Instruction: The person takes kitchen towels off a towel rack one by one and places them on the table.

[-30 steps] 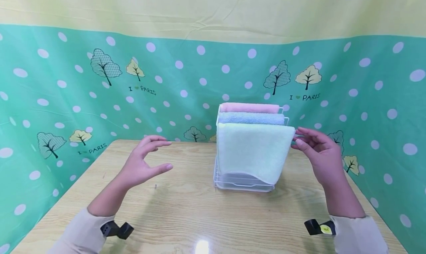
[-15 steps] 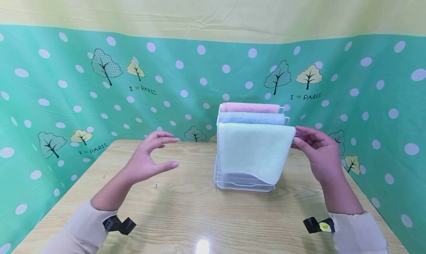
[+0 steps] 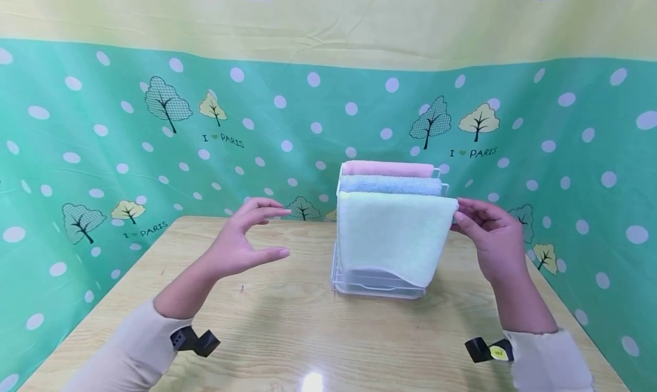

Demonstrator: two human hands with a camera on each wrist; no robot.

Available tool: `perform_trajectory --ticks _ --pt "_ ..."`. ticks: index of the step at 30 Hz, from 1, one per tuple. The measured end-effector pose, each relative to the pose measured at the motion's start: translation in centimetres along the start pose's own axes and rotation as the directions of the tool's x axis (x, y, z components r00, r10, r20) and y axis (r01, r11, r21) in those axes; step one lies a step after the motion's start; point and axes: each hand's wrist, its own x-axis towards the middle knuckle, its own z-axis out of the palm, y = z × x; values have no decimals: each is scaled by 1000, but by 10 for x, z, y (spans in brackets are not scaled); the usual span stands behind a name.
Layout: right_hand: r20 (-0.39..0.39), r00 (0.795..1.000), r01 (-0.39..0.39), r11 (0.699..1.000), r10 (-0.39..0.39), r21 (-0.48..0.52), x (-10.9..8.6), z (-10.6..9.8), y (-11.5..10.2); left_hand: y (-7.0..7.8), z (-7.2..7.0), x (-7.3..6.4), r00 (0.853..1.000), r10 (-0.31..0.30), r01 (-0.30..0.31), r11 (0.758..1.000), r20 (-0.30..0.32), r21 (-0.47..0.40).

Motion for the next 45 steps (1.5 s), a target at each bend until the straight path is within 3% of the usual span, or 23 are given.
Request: perform_trajectory --ticks 8,15,22,26,28,31,36,45 --pt "-54 999 -1 1000 0 -7 0 1 -2 5 9 9 1000 11 -10 999 28 -32" --pt "-61 998 30 999 -28 36 3 5 0 10 14 16 998 39 -36 998 41 -53" --pt "-61 997 43 999 -43 2 2 6 3 14 17 27 997 61 -59 997 48 -47" --pt "-53 998 37 993 -43 -112 0 4 11 16 20 33 997 61 -58 995 43 -80" --pt "-38 999 21 976 -30 -216 -3 3 18 17 21 35 998 55 -50 993 42 -104" --pt "-27 1000 -9 961 1 -276 -6 2 26 17 22 37 998 41 -35 992 48 -125" --pt "-49 999 12 981 -22 -192 -2 3 23 18 23 42 998 34 -26 990 60 -139" --pt "-49 998 38 984 -47 -172 6 9 11 24 26 52 995 49 -37 990 82 -134"
